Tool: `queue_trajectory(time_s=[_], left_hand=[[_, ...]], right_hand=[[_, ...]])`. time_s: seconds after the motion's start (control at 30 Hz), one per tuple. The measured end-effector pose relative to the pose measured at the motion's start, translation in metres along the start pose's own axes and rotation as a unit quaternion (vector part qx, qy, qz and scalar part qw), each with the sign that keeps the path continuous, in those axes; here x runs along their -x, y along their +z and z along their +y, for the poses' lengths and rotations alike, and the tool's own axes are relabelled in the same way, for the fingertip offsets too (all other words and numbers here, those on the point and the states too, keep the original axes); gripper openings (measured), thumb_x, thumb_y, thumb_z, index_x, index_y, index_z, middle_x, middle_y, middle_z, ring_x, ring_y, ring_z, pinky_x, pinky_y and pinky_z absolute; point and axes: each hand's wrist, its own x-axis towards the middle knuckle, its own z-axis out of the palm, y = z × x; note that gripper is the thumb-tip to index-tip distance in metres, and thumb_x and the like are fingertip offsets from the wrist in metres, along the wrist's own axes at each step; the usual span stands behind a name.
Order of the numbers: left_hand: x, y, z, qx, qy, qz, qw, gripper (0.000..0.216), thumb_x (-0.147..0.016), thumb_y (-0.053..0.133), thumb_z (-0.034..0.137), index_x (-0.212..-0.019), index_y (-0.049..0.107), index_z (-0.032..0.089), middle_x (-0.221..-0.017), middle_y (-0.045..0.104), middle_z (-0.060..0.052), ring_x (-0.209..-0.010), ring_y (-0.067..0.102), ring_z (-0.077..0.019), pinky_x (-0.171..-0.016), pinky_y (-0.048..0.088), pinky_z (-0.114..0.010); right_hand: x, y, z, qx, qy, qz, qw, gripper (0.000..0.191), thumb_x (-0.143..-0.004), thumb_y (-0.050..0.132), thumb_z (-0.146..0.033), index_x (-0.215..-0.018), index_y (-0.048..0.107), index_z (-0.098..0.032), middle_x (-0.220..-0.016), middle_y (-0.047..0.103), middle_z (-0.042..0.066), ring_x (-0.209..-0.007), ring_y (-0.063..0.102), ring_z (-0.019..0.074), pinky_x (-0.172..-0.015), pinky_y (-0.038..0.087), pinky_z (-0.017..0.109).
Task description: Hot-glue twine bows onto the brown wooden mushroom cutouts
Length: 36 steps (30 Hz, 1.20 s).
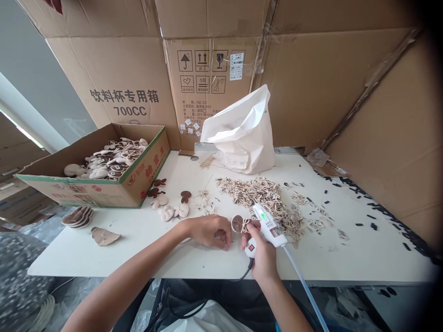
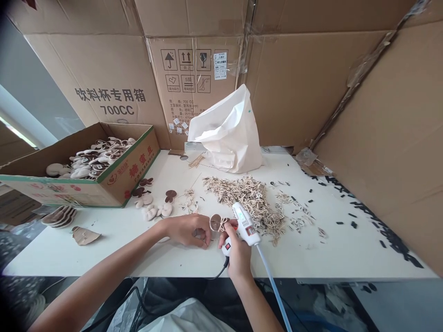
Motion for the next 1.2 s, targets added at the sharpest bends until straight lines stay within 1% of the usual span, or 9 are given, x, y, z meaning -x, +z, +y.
queue_trajectory(time_s=[0.07,0.17,0.27,0.33,0.5,0.7,0.83,1.0,1.2], left_hand=[[0.004,-0.005,0.004,0.043,-0.005,-0.006,0.999,0.007,-0.088,0.073,0.018,-0.095,0.074,0.017,-0.094,0.072,-0.006,-0.078,0.060,-0.0147,-0.068,0.045,-0.025],[0.009,-0.013,0.011,0.126,0.005,-0.006,0.992,0.010,-0.090,0.073,0.020,-0.099,0.073,0.016,-0.092,0.072,-0.007,-0.079,0.063,-0.0160,-0.070,0.048,-0.027],[0.011,-0.018,0.015,0.194,0.015,0.040,0.980,0.012,-0.091,0.074,0.023,-0.099,0.072,0.015,-0.091,0.072,-0.009,-0.081,0.065,-0.0169,-0.075,0.051,-0.029],[0.011,-0.017,0.015,0.209,0.019,0.072,0.975,0.015,-0.090,0.076,0.025,-0.099,0.073,0.013,-0.092,0.072,-0.009,-0.082,0.065,-0.0165,-0.078,0.052,-0.030],[0.006,-0.013,0.013,0.174,0.033,0.099,0.979,0.018,-0.089,0.079,0.028,-0.101,0.078,0.014,-0.092,0.075,-0.010,-0.080,0.064,-0.0155,-0.076,0.050,-0.029],[0.003,-0.014,0.016,0.141,0.063,0.132,0.979,0.015,-0.087,0.082,0.026,-0.098,0.082,0.017,-0.097,0.075,-0.011,-0.086,0.066,-0.0175,-0.079,0.051,-0.030],[0.002,-0.013,0.013,0.135,0.051,0.156,0.977,0.018,-0.089,0.080,0.030,-0.100,0.083,0.016,-0.096,0.076,-0.012,-0.081,0.064,-0.0162,-0.075,0.050,-0.029],[0.002,-0.010,0.008,0.125,0.031,0.181,0.975,0.025,-0.082,0.086,0.032,-0.100,0.081,0.015,-0.092,0.077,-0.010,-0.076,0.062,-0.0145,-0.072,0.049,-0.027],[0.002,-0.011,0.008,0.090,0.036,0.176,0.980,0.018,-0.084,0.084,0.032,-0.094,0.083,0.017,-0.091,0.077,-0.010,-0.079,0.063,-0.0158,-0.069,0.047,-0.027]], right_hand=[[-0.001,0.000,0.000,0.000,0.000,0.004,1.000,0.036,-0.073,0.088,-0.044,-0.085,0.062,-0.022,-0.047,0.057,-0.005,-0.042,0.050,0.0124,-0.045,0.037,0.022],[-0.001,0.000,0.000,0.001,0.000,0.015,1.000,0.037,-0.072,0.088,-0.044,-0.086,0.063,-0.022,-0.047,0.057,-0.005,-0.040,0.049,0.0128,-0.044,0.035,0.023],[0.000,0.001,-0.001,0.001,0.001,0.022,1.000,0.037,-0.071,0.089,-0.044,-0.087,0.063,-0.022,-0.050,0.059,-0.005,-0.040,0.049,0.0121,-0.043,0.034,0.022],[0.001,0.002,-0.003,0.001,0.003,0.026,1.000,0.038,-0.071,0.089,-0.044,-0.087,0.063,-0.021,-0.052,0.060,-0.004,-0.041,0.049,0.0116,-0.043,0.033,0.022],[0.002,0.002,-0.005,0.006,0.003,0.021,1.000,0.036,-0.073,0.088,-0.045,-0.088,0.065,-0.021,-0.048,0.057,-0.005,-0.041,0.049,0.0118,-0.043,0.033,0.022],[0.001,0.000,-0.002,-0.009,-0.002,0.016,1.000,0.036,-0.072,0.089,-0.041,-0.087,0.064,-0.021,-0.058,0.063,-0.004,-0.042,0.051,0.0110,-0.043,0.036,0.022],[0.002,0.001,-0.001,-0.010,0.001,0.014,1.000,0.038,-0.070,0.091,-0.042,-0.088,0.063,-0.021,-0.054,0.060,-0.005,-0.042,0.052,0.0127,-0.043,0.037,0.023],[0.002,0.001,-0.002,0.002,0.000,0.014,1.000,0.041,-0.070,0.090,-0.044,-0.095,0.067,-0.020,-0.052,0.059,-0.005,-0.043,0.051,0.0132,-0.043,0.039,0.024],[0.002,0.001,-0.002,0.006,0.000,-0.002,1.000,0.036,-0.071,0.088,-0.042,-0.091,0.068,-0.020,-0.056,0.063,-0.003,-0.044,0.052,0.0130,-0.044,0.039,0.024]])
